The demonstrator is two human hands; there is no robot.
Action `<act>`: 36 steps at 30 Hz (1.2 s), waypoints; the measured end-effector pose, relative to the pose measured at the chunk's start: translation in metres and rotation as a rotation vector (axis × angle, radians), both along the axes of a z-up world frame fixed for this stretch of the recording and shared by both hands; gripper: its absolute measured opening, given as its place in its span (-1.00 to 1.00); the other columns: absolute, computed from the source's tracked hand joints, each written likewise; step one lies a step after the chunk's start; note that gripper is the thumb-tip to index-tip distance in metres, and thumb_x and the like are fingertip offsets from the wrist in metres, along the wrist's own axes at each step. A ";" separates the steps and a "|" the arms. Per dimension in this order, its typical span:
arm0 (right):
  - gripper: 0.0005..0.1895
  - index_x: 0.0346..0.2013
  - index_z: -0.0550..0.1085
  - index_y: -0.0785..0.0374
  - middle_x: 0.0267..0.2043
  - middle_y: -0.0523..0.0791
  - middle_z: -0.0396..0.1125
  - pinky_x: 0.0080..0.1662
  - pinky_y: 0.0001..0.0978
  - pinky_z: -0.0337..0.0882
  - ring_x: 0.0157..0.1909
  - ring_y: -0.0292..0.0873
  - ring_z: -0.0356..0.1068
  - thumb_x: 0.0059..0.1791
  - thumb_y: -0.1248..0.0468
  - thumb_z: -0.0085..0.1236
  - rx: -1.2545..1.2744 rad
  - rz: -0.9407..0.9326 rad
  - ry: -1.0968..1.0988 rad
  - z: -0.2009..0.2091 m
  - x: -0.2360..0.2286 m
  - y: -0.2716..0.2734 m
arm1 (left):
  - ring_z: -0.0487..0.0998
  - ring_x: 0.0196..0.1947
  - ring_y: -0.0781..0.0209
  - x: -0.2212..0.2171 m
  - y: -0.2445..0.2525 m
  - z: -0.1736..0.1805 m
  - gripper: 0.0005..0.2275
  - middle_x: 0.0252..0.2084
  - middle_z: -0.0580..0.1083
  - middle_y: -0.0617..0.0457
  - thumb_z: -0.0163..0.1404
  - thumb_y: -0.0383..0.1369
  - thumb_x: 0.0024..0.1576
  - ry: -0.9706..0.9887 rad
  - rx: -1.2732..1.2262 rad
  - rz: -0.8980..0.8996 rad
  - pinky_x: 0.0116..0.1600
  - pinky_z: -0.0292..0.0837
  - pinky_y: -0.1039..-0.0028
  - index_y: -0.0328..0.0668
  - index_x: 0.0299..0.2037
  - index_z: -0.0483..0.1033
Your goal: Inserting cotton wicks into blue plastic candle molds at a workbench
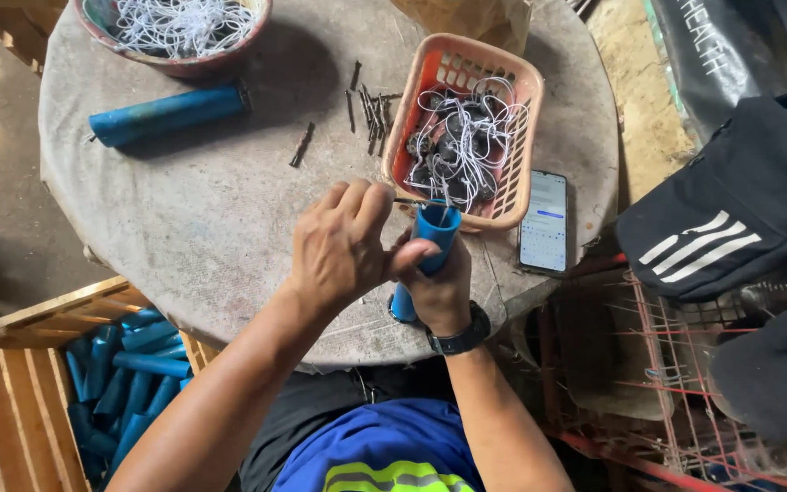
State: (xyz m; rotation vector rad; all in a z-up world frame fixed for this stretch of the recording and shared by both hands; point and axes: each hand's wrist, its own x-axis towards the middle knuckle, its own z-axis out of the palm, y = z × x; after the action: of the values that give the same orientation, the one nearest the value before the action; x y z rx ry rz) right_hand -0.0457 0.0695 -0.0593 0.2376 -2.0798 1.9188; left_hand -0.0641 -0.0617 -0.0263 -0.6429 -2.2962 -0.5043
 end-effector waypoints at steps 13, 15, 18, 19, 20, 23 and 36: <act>-0.83 -0.45 0.29 0.27 -0.56 -0.03 0.27 -0.37 -0.29 0.31 -0.53 -0.18 0.29 -0.29 0.40 0.05 0.055 -0.042 0.064 -0.008 0.000 -0.005 | 0.38 -0.53 0.12 0.008 0.003 0.012 -0.60 -0.59 0.19 0.09 -0.25 0.08 0.02 0.012 0.004 0.067 -0.46 0.36 0.48 -0.13 -0.46 0.25; -0.81 -0.41 0.31 0.24 -0.50 -0.04 0.29 -0.33 -0.28 0.30 -0.48 -0.12 0.32 -0.28 0.36 0.07 0.072 -0.021 0.099 -0.011 0.000 -0.003 | 0.39 -0.55 0.14 0.011 0.001 0.013 -0.59 -0.61 0.19 0.10 -0.25 0.10 0.02 0.011 -0.024 0.081 -0.43 0.37 0.51 -0.10 -0.48 0.24; -0.79 -0.40 0.31 0.25 -0.49 -0.06 0.28 -0.30 -0.26 0.28 -0.44 -0.15 0.30 -0.28 0.34 0.06 0.084 -0.008 0.070 -0.015 0.001 0.000 | 0.41 -0.56 0.16 0.015 -0.001 0.014 -0.59 -0.62 0.21 0.11 -0.21 0.11 0.00 0.005 -0.050 0.098 -0.44 0.38 0.51 -0.11 -0.46 0.25; -0.79 -0.40 0.31 0.25 -0.49 -0.06 0.28 -0.30 -0.26 0.28 -0.44 -0.15 0.30 -0.28 0.34 0.06 0.085 -0.010 0.074 -0.016 0.001 0.000 | 0.41 -0.56 0.16 0.016 -0.001 0.015 -0.59 -0.62 0.21 0.11 -0.21 0.11 0.00 0.009 -0.049 0.097 -0.44 0.38 0.51 -0.11 -0.46 0.25; -0.79 -0.40 0.30 0.25 -0.49 -0.04 0.27 -0.30 -0.24 0.27 -0.44 -0.14 0.28 -0.28 0.33 0.06 0.103 -0.013 0.076 -0.017 0.002 0.001 | 0.42 -0.56 0.14 0.018 -0.002 0.017 -0.58 -0.63 0.22 0.10 -0.20 0.11 -0.01 0.007 -0.049 0.103 -0.44 0.38 0.50 -0.12 -0.47 0.25; -0.79 -0.43 0.28 0.25 -0.55 -0.04 0.25 -0.34 -0.27 0.25 -0.48 -0.15 0.26 -0.30 0.32 0.06 0.145 -0.035 0.085 -0.016 0.002 0.001 | 0.44 -0.56 0.12 0.022 -0.003 0.024 -0.58 -0.64 0.25 0.07 -0.17 0.11 -0.02 -0.004 -0.043 0.109 -0.44 0.39 0.46 -0.14 -0.47 0.25; -0.83 -0.54 0.33 0.23 -0.69 -0.13 0.24 -0.45 -0.46 0.23 -0.55 -0.29 0.20 -0.37 0.35 0.12 0.033 -0.059 0.065 -0.029 0.005 -0.012 | 0.47 -0.50 0.03 0.049 -0.004 0.041 -0.84 -0.61 0.31 0.06 -0.16 -0.18 -0.02 -0.249 -0.139 0.106 -0.47 0.38 0.34 -0.02 -0.48 0.25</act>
State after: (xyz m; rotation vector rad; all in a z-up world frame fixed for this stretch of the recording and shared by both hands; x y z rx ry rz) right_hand -0.0411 0.0576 -0.0887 0.2397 -2.0538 1.8199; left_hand -0.0150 -0.0652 0.0146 -0.5456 -2.6026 -0.3954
